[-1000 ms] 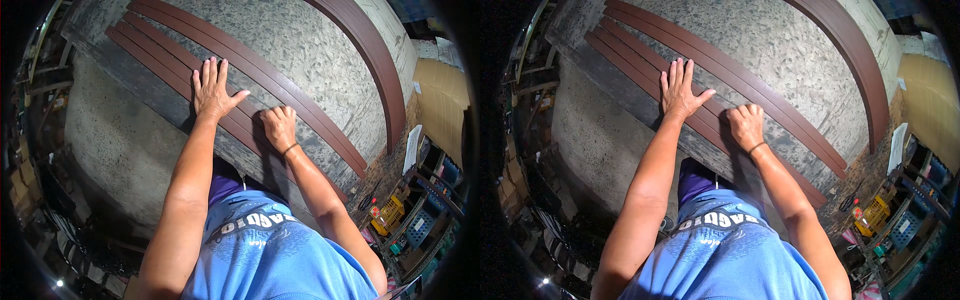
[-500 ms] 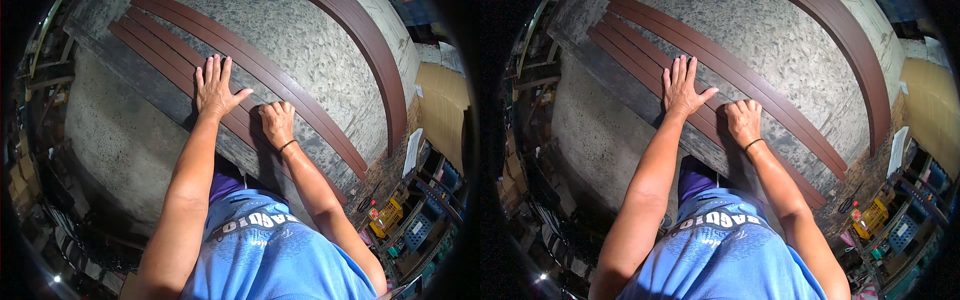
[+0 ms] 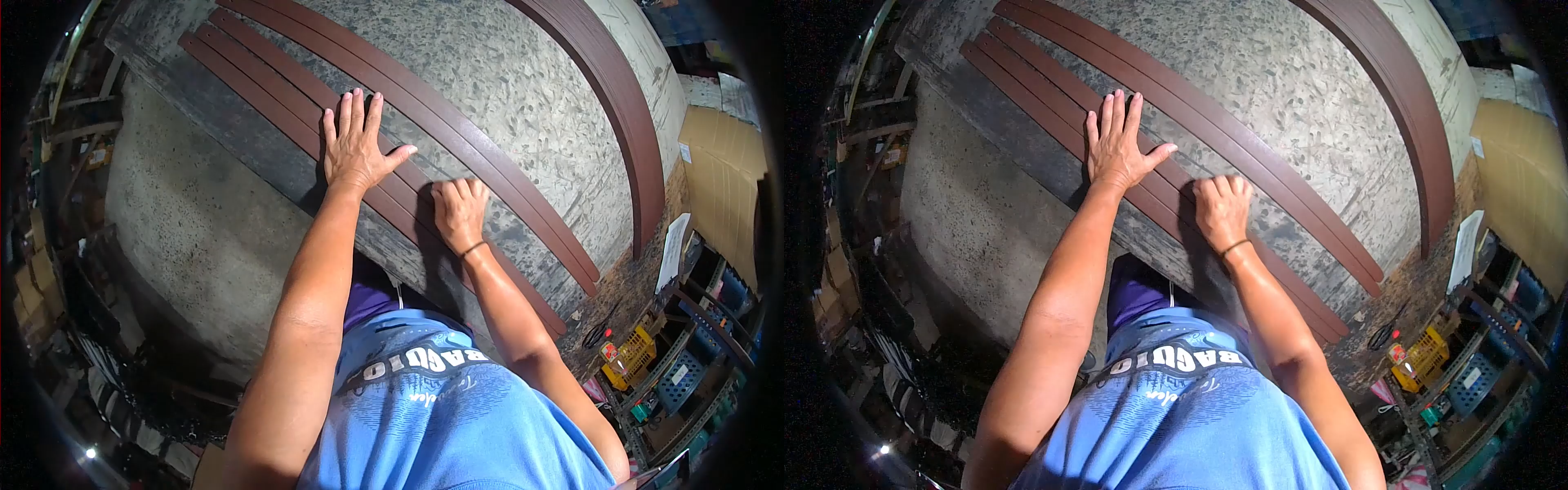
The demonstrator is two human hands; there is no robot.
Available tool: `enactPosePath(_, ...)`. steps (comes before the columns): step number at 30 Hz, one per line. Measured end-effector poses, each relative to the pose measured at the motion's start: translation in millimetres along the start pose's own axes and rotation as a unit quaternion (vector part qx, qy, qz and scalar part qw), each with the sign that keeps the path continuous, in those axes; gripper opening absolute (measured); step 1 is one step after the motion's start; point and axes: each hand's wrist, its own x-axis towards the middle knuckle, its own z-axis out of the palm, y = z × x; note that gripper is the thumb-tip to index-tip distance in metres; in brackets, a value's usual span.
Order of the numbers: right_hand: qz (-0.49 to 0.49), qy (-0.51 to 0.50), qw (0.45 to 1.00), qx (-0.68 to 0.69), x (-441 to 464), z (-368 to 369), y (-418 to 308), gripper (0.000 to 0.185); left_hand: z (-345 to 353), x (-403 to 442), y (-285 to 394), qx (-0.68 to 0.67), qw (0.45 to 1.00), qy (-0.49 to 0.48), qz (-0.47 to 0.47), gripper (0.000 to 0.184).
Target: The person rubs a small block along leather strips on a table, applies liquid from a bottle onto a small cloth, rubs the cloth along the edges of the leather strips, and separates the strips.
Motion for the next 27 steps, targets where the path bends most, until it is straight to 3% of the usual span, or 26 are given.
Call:
enactPosePath(11,0.030,0.043,0.999,0.001,10,11,-8,0.010,2,0,-1,-0.004,1.000,0.010,0.002,0.109)
enactPosePath(27,0.033,0.000,0.999,-0.002,-6,3,-7,0.011,2,0,-1,-0.002,1.000,0.013,0.003,0.109)
